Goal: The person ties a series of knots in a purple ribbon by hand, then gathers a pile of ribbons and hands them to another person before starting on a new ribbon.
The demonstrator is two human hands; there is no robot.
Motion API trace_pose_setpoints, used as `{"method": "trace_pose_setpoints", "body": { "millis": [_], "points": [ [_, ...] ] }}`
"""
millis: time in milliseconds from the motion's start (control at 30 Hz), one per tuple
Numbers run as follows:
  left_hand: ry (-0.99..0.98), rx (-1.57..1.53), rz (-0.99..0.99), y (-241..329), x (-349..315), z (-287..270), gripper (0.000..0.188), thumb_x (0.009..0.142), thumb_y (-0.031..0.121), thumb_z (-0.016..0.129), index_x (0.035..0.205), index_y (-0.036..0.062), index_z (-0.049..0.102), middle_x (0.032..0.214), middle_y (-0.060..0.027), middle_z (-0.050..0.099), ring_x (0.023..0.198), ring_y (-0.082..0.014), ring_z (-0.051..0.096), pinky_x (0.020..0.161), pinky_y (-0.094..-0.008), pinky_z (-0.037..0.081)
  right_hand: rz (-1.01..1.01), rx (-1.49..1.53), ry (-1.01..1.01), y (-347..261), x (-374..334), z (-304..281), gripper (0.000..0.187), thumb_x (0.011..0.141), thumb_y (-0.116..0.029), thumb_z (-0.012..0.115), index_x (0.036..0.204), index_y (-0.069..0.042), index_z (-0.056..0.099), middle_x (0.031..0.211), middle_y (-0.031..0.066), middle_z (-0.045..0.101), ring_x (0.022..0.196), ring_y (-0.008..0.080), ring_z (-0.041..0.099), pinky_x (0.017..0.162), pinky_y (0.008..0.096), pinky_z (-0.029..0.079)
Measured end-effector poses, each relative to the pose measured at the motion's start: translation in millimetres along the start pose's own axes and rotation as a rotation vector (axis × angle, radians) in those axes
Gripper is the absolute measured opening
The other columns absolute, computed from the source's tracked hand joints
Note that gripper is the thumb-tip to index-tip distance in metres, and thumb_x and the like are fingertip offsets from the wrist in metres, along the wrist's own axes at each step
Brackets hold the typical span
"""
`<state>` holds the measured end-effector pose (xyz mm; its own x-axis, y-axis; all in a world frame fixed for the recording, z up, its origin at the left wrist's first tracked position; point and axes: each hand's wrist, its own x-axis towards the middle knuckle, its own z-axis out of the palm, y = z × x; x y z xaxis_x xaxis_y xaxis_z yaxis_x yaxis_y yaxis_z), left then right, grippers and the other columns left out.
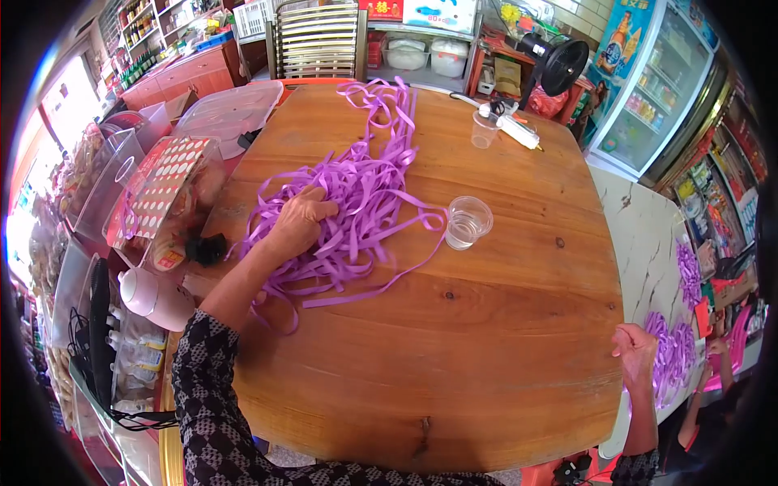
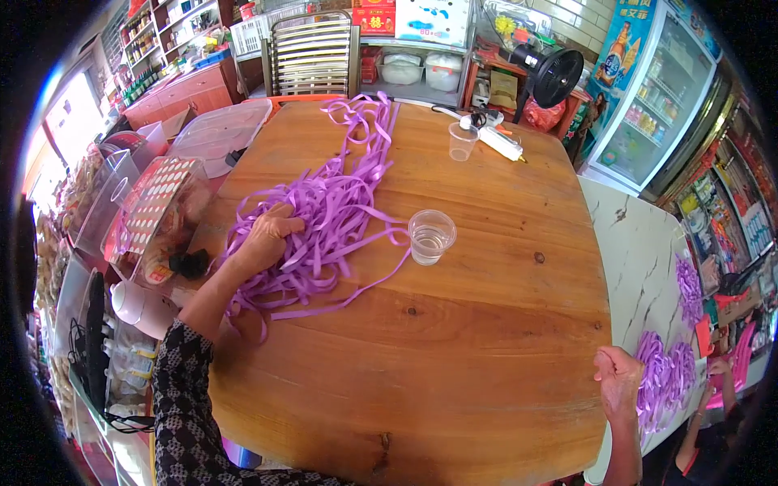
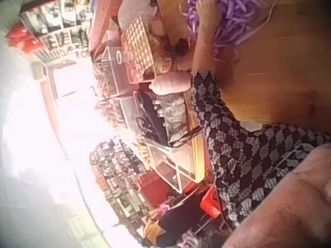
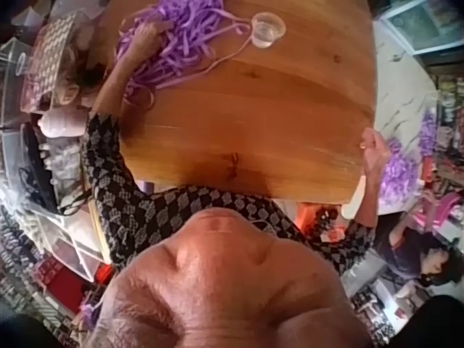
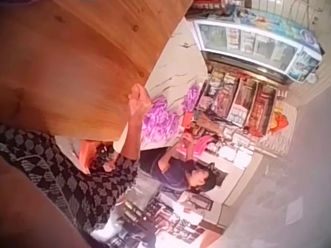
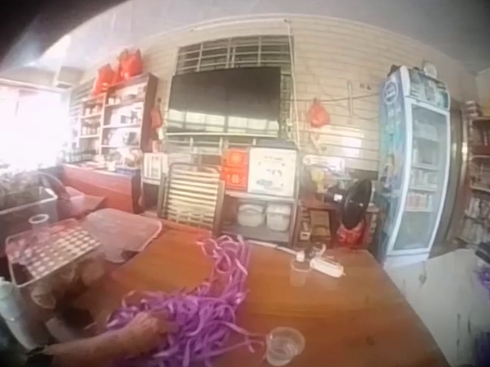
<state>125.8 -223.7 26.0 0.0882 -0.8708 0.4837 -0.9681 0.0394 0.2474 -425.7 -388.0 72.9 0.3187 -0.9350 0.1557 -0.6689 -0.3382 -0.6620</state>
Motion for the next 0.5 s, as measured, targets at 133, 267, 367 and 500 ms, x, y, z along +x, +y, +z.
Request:
{"method": "trace_pose_setpoints", "body": {
  "millis": [133,267,367,500],
  "points": [
    [-0.057,0.121,-0.016,-6,-11,-18,0.019,0.059,-0.002,0.051,0.073,0.0084,0.059,0.074,-0.009,0.049,0.083,-0.0303,0.05,0.071,-0.0467,0.039,-0.011,0.02,-0.022,-5,1,3,0.011,0.081,0.0,0.054,0.086,0.005,0.062,0.069,0.0052,0.058,0.054,0.0082,0.052,0.047,0.0213,0.044],
    [-0.307,0.353,-0.186,7,-6,-53,0.029,0.058,0.012,0.06,0.086,0.0164,0.066,0.086,-0.0051,0.056,0.094,-0.0292,0.051,0.089,-0.0528,0.031,-0.037,-0.004,-0.033,-21,2,4,0.01,0.08,0.0,0.055,0.086,0.004,0.062,0.069,0.0048,0.058,0.053,0.0082,0.052,0.047,0.0216,0.044],
    [-0.44,0.316,-0.236,23,13,-81,0.036,0.057,0.023,0.068,0.093,0.0185,0.068,0.088,-0.0047,0.059,0.098,-0.0263,0.051,0.089,-0.043,0.033,-0.063,-0.03,-0.051,-35,6,17,0.009,0.08,0.0,0.056,0.086,0.003,0.063,0.067,0.0045,0.058,0.052,0.0084,0.051,0.048,0.0218,0.044],
    [-0.349,0.278,-0.228,42,62,-82,0.031,0.069,0.037,0.067,0.091,0.0156,0.068,0.086,-0.0073,0.066,0.085,-0.0268,0.06,0.083,-0.0429,0.039,-0.129,-0.027,-0.037,-42,12,25,0.009,0.08,0.0,0.057,0.086,0.003,0.062,0.065,0.0044,0.058,0.052,0.0084,0.052,0.048,0.0214,0.044]
  ]
}}
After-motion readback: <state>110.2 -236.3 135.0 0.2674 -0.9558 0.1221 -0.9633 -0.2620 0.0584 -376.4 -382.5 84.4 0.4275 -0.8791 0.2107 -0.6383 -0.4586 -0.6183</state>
